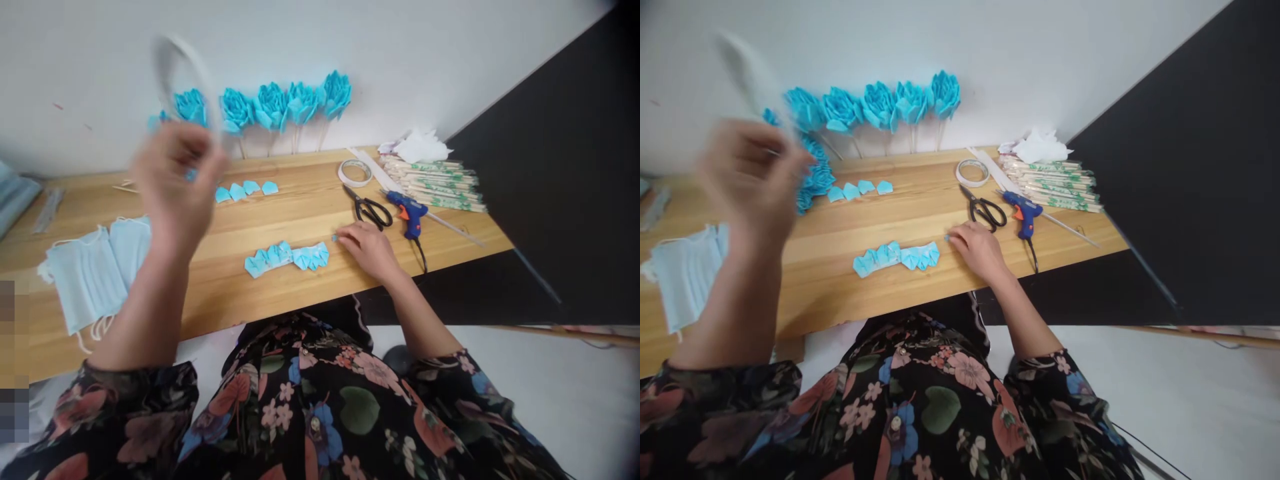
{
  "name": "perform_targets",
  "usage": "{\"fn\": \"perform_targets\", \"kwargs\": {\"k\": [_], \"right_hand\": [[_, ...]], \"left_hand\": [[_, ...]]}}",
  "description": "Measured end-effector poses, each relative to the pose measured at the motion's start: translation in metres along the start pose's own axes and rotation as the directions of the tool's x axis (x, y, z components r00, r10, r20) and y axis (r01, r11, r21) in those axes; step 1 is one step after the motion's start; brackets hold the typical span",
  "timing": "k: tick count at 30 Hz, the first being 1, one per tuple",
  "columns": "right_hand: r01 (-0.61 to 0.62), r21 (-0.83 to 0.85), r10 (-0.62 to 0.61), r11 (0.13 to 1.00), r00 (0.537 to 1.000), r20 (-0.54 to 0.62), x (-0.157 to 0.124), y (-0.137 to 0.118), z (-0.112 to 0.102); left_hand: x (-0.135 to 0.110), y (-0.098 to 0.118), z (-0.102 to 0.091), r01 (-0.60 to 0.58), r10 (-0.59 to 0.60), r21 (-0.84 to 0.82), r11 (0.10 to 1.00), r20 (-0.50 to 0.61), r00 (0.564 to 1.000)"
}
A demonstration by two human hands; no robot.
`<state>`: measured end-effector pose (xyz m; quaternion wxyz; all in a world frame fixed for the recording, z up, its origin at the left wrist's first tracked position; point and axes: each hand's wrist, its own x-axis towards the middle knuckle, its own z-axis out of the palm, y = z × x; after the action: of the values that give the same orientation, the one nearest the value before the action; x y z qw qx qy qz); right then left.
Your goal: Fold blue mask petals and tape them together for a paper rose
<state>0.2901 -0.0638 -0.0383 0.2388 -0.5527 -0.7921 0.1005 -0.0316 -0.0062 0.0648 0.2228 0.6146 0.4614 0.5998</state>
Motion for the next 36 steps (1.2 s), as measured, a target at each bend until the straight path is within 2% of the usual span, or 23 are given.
{"fn": "perform_targets", "kwargs": {"k": [1,3,4,6,7,8,11,12,14,15,16,17,19,21,22,23,27,31,36], "right_hand": [[-0.006,-0.007,0.006,1.000,1.000,-0.002,0.001,0.000,0.001],[-0.024,-0.035,0.024,0.999,1.000,-0.012,0.002,-0.002,0.005],[-0.031,-0.050,0.030,0.998,0.999,-0.020,0.002,-0.003,0.006],[-0.031,-0.064,0.029,0.997,0.999,-0.036,0.001,-0.005,0.010],[-0.025,-0.054,0.023,0.998,0.999,-0.044,0.000,-0.006,0.011],[-0.017,-0.031,0.016,0.999,0.999,-0.052,-0.001,-0.007,0.012],[-0.010,0.095,0.017,0.995,0.997,-0.075,-0.004,-0.008,0.013],[-0.022,0.142,0.033,0.990,0.996,-0.081,-0.005,-0.008,0.013],[-0.061,0.211,0.081,0.976,0.993,-0.086,-0.006,-0.008,0.012],[-0.084,0.237,0.108,0.968,0.990,-0.089,-0.007,-0.008,0.012],[-0.106,0.259,0.134,0.960,0.987,-0.093,-0.007,-0.008,0.012],[-0.124,0.279,0.156,0.952,0.983,-0.097,-0.007,-0.007,0.012],[-0.136,0.305,0.176,0.942,0.978,-0.107,-0.007,-0.006,0.013],[-0.118,0.299,0.157,0.947,0.981,-0.109,-0.007,-0.005,0.013],[-0.105,0.289,0.142,0.952,0.984,-0.109,-0.007,-0.005,0.013],[-0.095,0.280,0.130,0.955,0.986,-0.109,-0.007,-0.004,0.013],[-0.112,0.292,0.151,0.950,0.982,-0.114,-0.007,-0.004,0.011],[-0.134,0.313,0.176,0.940,0.978,-0.109,-0.006,-0.004,0.010],[-0.134,0.336,0.171,0.932,0.982,-0.084,-0.005,-0.005,0.011]], "left_hand": [[-0.002,-0.003,0.002,-0.068,0.059,0.084,0.994,0.109,0.992],[-0.005,-0.007,0.002,-0.172,0.138,0.191,0.966,0.180,0.974],[-0.006,-0.008,0.000,-0.205,0.184,0.226,0.952,0.113,0.976],[-0.009,-0.007,-0.006,-0.207,0.238,0.256,0.944,-0.094,0.967],[-0.011,-0.007,-0.009,-0.201,0.245,0.257,0.945,-0.150,0.958],[-0.014,-0.006,-0.011,-0.202,0.245,0.256,0.945,-0.149,0.958],[-0.025,-0.008,-0.010,-0.270,0.260,0.227,0.936,0.072,0.963],[-0.027,-0.009,-0.007,-0.268,0.256,0.184,0.946,0.085,0.963],[-0.030,-0.010,-0.001,-0.199,0.200,0.016,0.980,-0.035,0.979],[-0.031,-0.010,0.001,-0.150,0.138,-0.107,0.983,-0.111,0.984],[-0.030,-0.010,0.003,-0.101,0.070,-0.226,0.969,-0.141,0.988],[-0.029,-0.011,0.003,-0.036,-0.006,-0.326,0.945,-0.129,0.992],[-0.027,-0.013,0.000,0.149,-0.177,-0.460,0.875,-0.018,0.984],[-0.025,-0.014,-0.009,0.344,-0.336,-0.518,0.783,0.113,0.935],[-0.023,-0.014,-0.014,0.399,-0.379,-0.538,0.743,0.154,0.913],[-0.023,-0.013,-0.019,0.419,-0.388,-0.555,0.719,0.180,0.904],[-0.023,-0.007,-0.024,0.343,-0.273,-0.648,0.680,0.211,0.939],[-0.027,-0.009,-0.012,0.389,-0.326,-0.615,0.685,0.218,0.920],[-0.032,-0.018,-0.010,0.236,-0.217,-0.698,0.676,0.118,0.969]]}}
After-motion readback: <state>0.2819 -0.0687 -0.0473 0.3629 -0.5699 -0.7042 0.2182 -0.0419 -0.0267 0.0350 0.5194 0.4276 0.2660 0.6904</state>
